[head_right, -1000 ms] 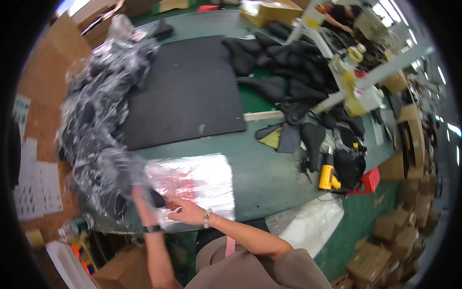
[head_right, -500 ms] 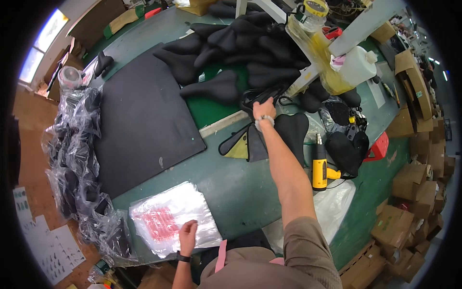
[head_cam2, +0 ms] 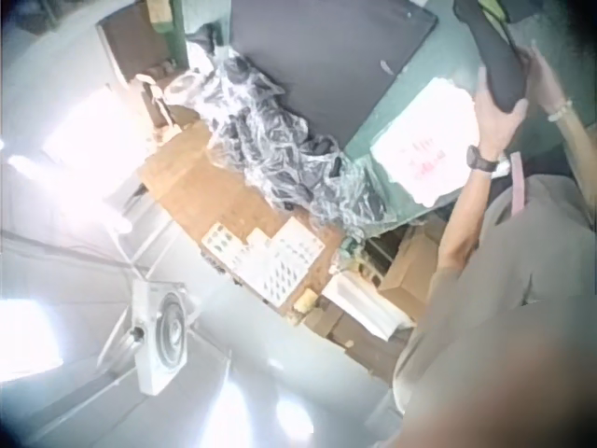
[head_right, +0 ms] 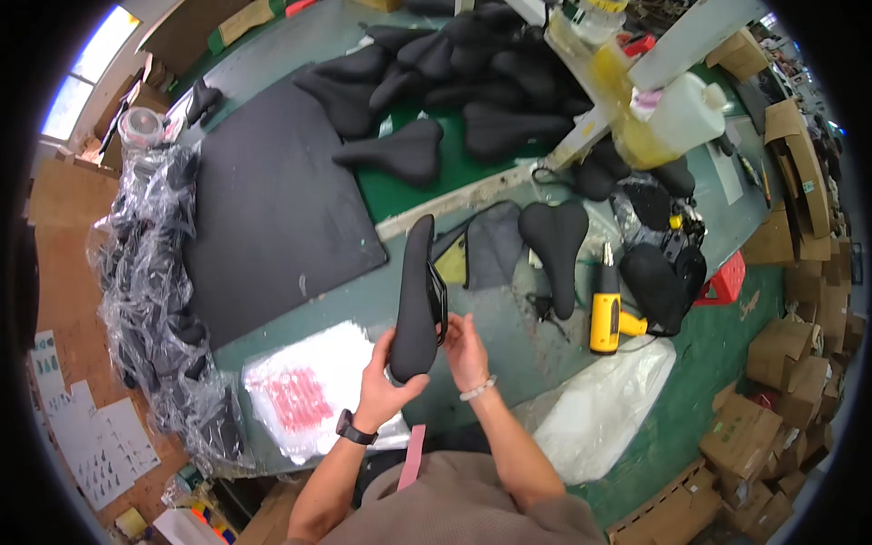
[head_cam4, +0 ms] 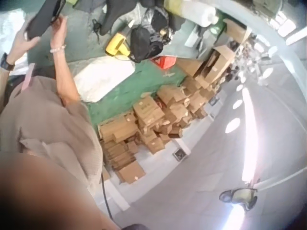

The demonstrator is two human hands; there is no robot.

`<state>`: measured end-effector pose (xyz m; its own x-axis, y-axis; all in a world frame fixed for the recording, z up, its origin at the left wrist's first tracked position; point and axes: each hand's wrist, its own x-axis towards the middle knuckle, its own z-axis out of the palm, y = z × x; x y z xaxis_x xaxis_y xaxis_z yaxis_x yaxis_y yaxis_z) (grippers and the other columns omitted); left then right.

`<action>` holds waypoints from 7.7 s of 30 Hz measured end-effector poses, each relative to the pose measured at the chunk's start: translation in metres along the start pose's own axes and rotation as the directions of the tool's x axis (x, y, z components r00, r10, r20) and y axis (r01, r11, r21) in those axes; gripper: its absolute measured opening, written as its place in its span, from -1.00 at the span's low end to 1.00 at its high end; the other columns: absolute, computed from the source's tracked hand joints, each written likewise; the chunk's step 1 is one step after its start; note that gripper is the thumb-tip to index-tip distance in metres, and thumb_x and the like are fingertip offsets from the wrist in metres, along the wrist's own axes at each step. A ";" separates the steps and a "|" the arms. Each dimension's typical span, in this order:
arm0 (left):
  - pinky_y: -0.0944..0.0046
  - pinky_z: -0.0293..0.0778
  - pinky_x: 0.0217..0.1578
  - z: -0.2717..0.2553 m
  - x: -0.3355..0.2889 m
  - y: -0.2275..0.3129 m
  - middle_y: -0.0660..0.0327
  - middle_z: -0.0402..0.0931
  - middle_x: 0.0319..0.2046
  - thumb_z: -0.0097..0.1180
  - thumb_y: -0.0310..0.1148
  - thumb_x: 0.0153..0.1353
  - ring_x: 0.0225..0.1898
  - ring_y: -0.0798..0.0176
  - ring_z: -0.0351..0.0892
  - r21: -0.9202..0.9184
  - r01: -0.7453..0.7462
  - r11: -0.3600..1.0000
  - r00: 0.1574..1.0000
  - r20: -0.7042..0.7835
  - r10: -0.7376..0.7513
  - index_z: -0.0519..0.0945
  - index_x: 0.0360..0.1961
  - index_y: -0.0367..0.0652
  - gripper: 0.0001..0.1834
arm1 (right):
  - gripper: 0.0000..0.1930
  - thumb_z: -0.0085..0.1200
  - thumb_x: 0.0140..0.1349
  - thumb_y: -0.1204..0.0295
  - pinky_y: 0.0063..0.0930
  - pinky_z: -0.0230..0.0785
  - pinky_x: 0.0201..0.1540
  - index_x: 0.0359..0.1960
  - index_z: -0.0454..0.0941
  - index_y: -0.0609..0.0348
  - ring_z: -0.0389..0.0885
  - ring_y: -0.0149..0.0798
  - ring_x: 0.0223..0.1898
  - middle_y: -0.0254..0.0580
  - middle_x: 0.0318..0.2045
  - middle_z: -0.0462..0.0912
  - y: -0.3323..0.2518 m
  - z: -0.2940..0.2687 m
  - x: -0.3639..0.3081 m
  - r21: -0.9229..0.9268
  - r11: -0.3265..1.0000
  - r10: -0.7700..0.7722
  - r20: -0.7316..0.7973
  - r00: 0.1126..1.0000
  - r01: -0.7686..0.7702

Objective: The recorder is picking up individual bicycle seats and placing them into protective plastic bags at a manufacturing workbench.

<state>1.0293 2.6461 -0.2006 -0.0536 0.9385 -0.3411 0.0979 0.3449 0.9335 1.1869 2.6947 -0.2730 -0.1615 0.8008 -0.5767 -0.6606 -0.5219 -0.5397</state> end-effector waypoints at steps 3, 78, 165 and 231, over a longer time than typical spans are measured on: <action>0.01 0.36 0.23 0.008 -0.032 -0.012 -0.20 0.26 0.29 0.45 -0.37 -0.19 0.27 -0.19 0.35 0.422 -0.304 0.854 0.948 0.048 0.314 0.28 0.28 -0.28 -0.06 | -0.33 -0.25 0.41 -0.23 -0.42 0.29 0.08 -0.04 0.53 0.21 0.55 -0.34 -0.09 -0.30 -0.20 0.65 -0.019 -0.012 -0.013 0.154 0.963 0.196 0.170 0.966 -0.223; 0.37 0.36 -0.44 -0.129 -0.136 -0.189 0.34 0.44 -0.50 -0.14 -0.23 0.50 -0.48 0.45 0.41 -0.446 0.001 0.895 0.689 -0.648 -0.324 0.50 -0.39 -0.17 -0.67 | 0.02 0.27 0.00 0.34 0.03 0.51 -0.28 0.49 -0.10 0.04 0.63 0.24 -0.30 0.14 -0.20 0.62 0.134 -0.002 -0.137 -0.763 -0.379 0.267 0.451 0.851 0.524; 0.00 0.45 -0.23 -0.090 -0.161 -0.046 0.04 0.57 -0.33 0.10 -0.42 0.06 -0.26 -0.03 0.56 0.634 -0.405 0.659 0.911 0.225 0.344 0.57 -0.34 -0.20 -0.86 | -0.26 0.11 0.22 0.32 -0.30 0.34 0.23 0.42 0.15 0.27 0.52 -0.03 0.20 0.03 0.21 0.52 0.175 0.022 -0.113 -0.631 -0.103 0.091 0.764 0.639 0.769; 0.32 0.34 -0.37 -0.113 -0.090 -0.129 0.30 0.40 -0.50 -0.09 -0.25 0.45 -0.45 0.37 0.37 -0.188 -0.051 0.981 0.567 -0.814 -0.126 0.51 -0.30 -0.24 -0.72 | -0.02 0.26 0.07 0.30 0.11 0.48 -0.31 0.48 -0.09 0.11 0.62 0.24 -0.39 0.14 -0.31 0.58 0.134 0.023 -0.127 -0.756 -0.481 0.266 0.358 0.895 0.445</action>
<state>0.9096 2.5148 -0.2782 -0.8516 0.4752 -0.2214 -0.0879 0.2870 0.9539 1.1017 2.5296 -0.2579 -0.5825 0.6830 -0.4406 0.7998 0.3851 -0.4604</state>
